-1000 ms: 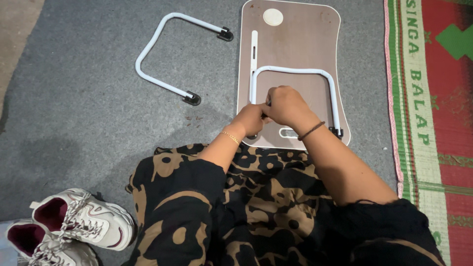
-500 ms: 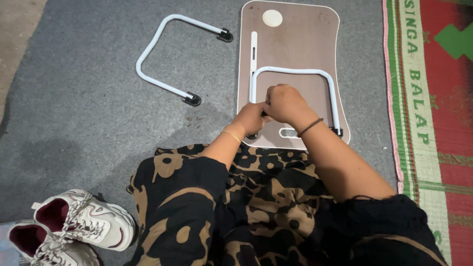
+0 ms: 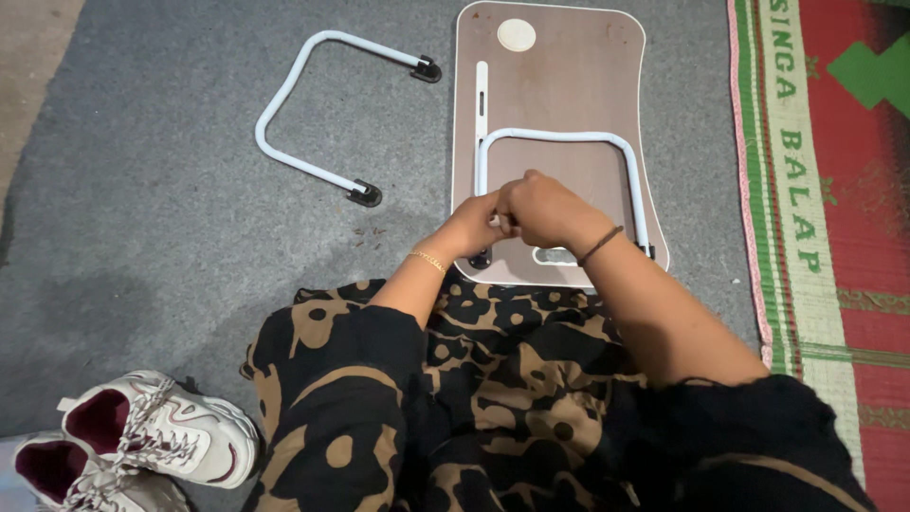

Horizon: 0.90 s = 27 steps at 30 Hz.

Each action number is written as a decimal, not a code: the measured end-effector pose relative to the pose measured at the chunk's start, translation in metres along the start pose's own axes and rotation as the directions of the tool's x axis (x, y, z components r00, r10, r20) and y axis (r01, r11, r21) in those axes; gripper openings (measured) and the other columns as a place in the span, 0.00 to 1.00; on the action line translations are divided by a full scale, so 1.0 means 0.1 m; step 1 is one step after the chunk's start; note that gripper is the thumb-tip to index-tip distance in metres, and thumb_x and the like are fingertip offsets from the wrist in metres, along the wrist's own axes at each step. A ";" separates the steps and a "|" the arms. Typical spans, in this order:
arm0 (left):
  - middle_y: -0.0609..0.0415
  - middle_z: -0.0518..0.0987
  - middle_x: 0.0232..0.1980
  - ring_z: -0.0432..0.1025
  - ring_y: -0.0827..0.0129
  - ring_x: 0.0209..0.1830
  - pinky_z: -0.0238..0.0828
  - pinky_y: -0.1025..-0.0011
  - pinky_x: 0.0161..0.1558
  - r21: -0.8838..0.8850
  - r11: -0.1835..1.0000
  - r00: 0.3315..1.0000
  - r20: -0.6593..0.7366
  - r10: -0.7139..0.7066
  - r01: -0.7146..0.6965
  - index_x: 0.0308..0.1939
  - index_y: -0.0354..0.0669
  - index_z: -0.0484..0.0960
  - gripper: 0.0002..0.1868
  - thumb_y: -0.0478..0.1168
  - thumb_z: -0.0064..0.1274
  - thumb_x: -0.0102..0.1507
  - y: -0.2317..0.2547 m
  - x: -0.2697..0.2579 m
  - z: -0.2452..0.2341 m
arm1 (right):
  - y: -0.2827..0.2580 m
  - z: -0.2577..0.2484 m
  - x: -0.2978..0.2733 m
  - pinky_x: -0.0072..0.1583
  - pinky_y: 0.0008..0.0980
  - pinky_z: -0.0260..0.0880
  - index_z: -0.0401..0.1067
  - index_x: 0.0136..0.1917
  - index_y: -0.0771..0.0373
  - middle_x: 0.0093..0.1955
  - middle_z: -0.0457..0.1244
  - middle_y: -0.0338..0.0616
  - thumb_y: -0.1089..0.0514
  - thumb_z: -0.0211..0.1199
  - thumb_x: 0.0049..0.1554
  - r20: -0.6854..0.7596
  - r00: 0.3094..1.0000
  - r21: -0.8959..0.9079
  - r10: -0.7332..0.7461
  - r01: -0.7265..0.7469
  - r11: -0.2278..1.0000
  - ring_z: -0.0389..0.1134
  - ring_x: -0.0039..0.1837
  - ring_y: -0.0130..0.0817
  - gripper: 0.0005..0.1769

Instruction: The person sits on the floor and uses a screwdriver to attach white metal legs to a brown tabletop. They tighten screws at each leg joint, then detach one leg and reattach it to a different mounting point on the tabletop.

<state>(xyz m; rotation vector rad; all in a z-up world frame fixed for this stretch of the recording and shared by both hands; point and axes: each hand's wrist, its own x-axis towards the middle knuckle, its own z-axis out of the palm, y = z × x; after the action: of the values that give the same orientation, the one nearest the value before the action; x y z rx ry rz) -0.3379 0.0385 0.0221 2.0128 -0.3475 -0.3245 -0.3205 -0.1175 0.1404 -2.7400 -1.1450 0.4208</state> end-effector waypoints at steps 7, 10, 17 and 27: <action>0.44 0.87 0.42 0.81 0.58 0.42 0.77 0.66 0.49 -0.075 0.987 0.990 -0.007 -0.143 0.142 0.41 0.33 0.85 0.11 0.40 0.63 0.61 -0.15 0.00 0.12 | -0.02 0.00 0.04 0.55 0.42 0.70 0.79 0.40 0.55 0.47 0.68 0.41 0.67 0.71 0.41 -0.031 0.994 -0.064 -0.109 0.106 0.992 0.65 0.54 0.49 0.13; 0.44 0.85 0.48 0.80 0.61 0.47 0.76 0.66 0.50 -0.075 0.990 0.970 -0.223 0.097 -0.116 0.50 0.34 0.84 0.15 0.35 0.61 0.60 -0.21 -0.04 0.13 | -0.05 -0.03 0.13 0.50 0.45 0.68 0.79 0.45 0.62 0.47 0.66 0.51 0.63 0.75 0.37 -0.311 0.939 0.057 -0.146 0.172 0.983 0.65 0.51 0.55 0.20; 0.45 0.87 0.44 0.83 0.59 0.45 0.77 0.67 0.47 -0.145 0.989 0.926 -0.367 -0.085 0.033 0.45 0.33 0.84 0.15 0.39 0.65 0.59 -0.14 -0.06 0.18 | -0.04 0.13 0.28 0.48 0.37 0.73 0.77 0.44 0.64 0.41 0.70 0.48 0.60 0.66 0.53 -0.309 0.920 0.559 0.240 -0.029 0.829 0.73 0.43 0.43 0.07; 0.46 0.86 0.43 0.82 0.57 0.44 0.78 0.67 0.46 -0.097 0.995 0.920 -0.390 -0.038 -0.001 0.47 0.37 0.83 0.15 0.38 0.63 0.58 0.07 0.00 0.24 | 0.10 0.16 0.20 0.46 0.37 0.74 0.76 0.46 0.65 0.40 0.71 0.50 0.64 0.59 0.55 -0.298 0.919 0.550 0.259 -0.057 0.833 0.75 0.42 0.41 0.07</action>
<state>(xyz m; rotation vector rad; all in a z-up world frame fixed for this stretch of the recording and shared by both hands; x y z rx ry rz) -0.3472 0.0161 0.0181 1.9318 -0.0579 0.0552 -0.3051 -0.1097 0.1184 -2.2871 -0.5870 0.1937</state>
